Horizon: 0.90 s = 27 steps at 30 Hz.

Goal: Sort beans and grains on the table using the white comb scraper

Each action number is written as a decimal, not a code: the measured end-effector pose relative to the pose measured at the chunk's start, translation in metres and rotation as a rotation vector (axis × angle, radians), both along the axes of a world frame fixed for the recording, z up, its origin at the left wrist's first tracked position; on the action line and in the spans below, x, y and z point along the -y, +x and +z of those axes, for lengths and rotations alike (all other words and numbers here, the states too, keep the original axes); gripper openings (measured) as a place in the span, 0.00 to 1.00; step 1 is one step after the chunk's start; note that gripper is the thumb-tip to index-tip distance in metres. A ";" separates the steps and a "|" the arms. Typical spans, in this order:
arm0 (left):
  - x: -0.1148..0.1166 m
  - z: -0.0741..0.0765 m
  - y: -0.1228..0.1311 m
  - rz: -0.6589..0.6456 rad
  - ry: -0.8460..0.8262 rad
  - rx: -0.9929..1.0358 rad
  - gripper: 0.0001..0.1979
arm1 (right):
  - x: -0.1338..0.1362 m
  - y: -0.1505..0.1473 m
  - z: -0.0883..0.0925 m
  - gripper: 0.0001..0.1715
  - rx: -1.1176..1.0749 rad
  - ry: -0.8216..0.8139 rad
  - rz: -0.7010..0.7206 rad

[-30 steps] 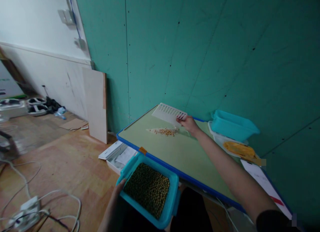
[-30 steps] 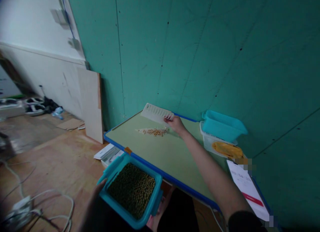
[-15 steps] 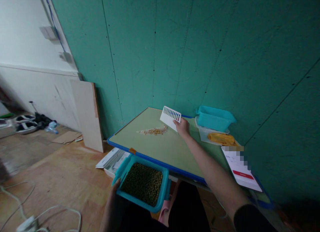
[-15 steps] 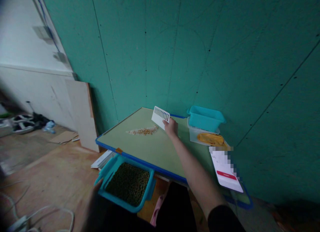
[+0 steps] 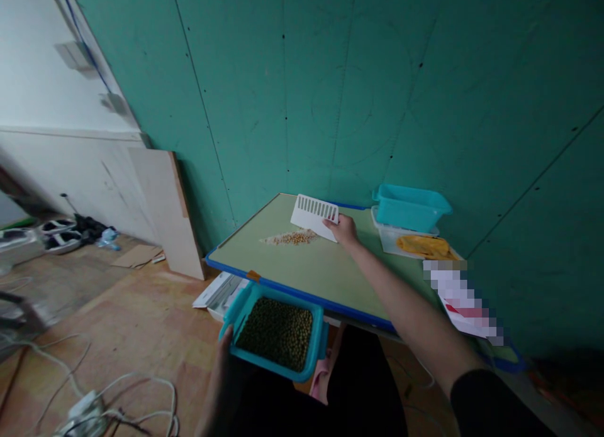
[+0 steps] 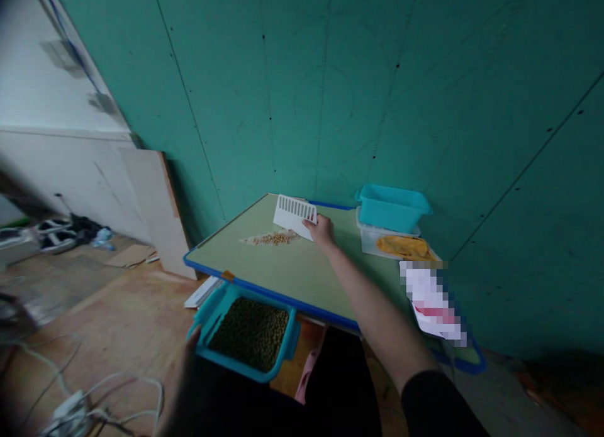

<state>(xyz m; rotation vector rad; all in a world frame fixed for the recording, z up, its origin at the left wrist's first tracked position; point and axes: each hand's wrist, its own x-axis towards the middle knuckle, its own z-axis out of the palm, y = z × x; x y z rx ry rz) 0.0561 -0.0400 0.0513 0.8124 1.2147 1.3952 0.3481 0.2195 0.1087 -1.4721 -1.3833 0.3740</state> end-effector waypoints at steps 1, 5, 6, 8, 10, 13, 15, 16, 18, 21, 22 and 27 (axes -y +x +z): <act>-0.001 0.000 -0.001 0.016 0.003 -0.005 0.22 | 0.000 -0.001 -0.001 0.08 -0.013 0.005 0.012; -0.006 0.002 -0.007 0.100 0.023 -0.039 0.31 | 0.002 -0.005 -0.002 0.10 -0.060 0.019 0.072; -0.008 0.003 -0.009 0.123 0.028 -0.050 0.32 | 0.002 -0.006 -0.001 0.10 -0.067 0.021 0.081; -0.011 0.002 -0.011 0.164 0.035 -0.072 0.32 | 0.004 -0.009 -0.001 0.10 -0.087 0.027 0.101; -0.014 0.000 -0.012 0.192 0.037 -0.092 0.33 | 0.005 -0.011 0.000 0.11 -0.119 0.029 0.140; -0.016 -0.003 -0.011 0.218 0.028 -0.116 0.33 | 0.006 -0.015 0.000 0.11 -0.158 0.012 0.218; -0.015 -0.006 -0.010 0.229 0.017 -0.129 0.33 | 0.007 -0.018 -0.001 0.10 -0.159 -0.002 0.249; -0.015 -0.007 -0.009 0.233 0.011 -0.134 0.34 | 0.008 -0.019 -0.001 0.09 -0.161 -0.006 0.261; -0.013 -0.008 -0.009 0.240 -0.001 -0.143 0.35 | 0.008 -0.021 -0.002 0.09 -0.170 -0.018 0.284; -0.013 -0.009 -0.010 0.246 -0.005 -0.152 0.36 | 0.010 -0.023 -0.003 0.10 -0.187 -0.032 0.320; -0.013 -0.009 -0.010 0.248 -0.002 -0.155 0.35 | 0.010 -0.023 -0.003 0.11 -0.192 -0.033 0.330; -0.016 -0.009 -0.013 0.249 0.014 -0.170 0.35 | 0.013 -0.027 -0.004 0.12 -0.232 -0.035 0.372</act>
